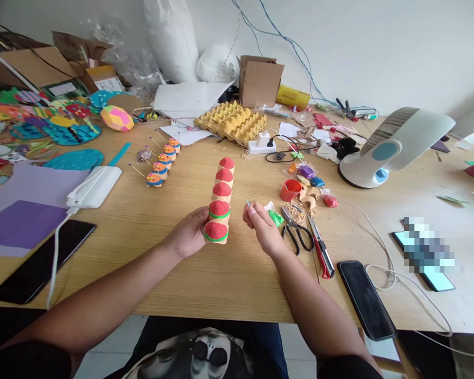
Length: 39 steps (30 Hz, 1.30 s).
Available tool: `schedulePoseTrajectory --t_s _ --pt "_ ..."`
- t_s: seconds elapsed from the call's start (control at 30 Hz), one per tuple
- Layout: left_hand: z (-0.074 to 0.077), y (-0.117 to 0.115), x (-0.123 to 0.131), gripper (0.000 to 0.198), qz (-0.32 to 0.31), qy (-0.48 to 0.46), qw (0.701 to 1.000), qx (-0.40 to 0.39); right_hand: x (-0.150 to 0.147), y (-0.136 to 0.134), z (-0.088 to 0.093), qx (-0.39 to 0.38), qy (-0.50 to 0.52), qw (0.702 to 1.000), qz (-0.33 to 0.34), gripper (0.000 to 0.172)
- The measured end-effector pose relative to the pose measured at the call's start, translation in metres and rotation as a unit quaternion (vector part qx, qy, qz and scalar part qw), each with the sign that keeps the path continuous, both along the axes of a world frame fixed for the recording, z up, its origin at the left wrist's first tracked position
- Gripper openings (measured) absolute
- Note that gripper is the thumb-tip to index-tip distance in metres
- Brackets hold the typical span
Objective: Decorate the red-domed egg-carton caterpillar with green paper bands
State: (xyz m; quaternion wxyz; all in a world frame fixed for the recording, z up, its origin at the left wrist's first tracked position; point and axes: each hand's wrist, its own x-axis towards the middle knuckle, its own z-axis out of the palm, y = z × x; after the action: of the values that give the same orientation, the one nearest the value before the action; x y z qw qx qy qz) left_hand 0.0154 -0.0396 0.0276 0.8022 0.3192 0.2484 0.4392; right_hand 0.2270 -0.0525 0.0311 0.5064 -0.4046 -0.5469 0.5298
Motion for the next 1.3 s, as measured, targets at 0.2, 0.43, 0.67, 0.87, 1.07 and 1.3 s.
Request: schedulePoseTrajectory --t_s 0.2,0.43,0.67,0.87,1.07,1.3 --pt "-0.004 0.001 -0.001 0.033 0.009 0.024 1.0 -0.002 -0.001 -0.003 0.007 0.055 -0.085 0.995 -0.017 0.028" --pt "-0.006 0.004 -0.003 0.035 0.025 0.033 0.999 -0.001 0.003 -0.003 -0.002 0.04 0.008 0.999 -0.002 0.022" --pt "-0.007 0.005 -0.004 0.032 0.031 0.024 0.999 -0.004 0.002 -0.006 0.002 0.002 0.069 0.998 0.001 0.053" --pt "-0.008 0.005 -0.002 0.028 0.022 0.004 1.0 -0.002 -0.008 -0.003 -0.005 -0.011 0.155 0.983 -0.096 0.028" --pt "-0.008 0.003 -0.004 0.031 -0.021 -0.019 0.999 -0.02 -0.01 -0.011 -0.01 0.023 0.087 0.994 -0.07 0.022" --pt "-0.005 0.0 -0.003 0.029 -0.032 -0.015 0.999 -0.012 -0.015 -0.016 -0.004 0.103 -0.016 0.992 -0.069 0.011"
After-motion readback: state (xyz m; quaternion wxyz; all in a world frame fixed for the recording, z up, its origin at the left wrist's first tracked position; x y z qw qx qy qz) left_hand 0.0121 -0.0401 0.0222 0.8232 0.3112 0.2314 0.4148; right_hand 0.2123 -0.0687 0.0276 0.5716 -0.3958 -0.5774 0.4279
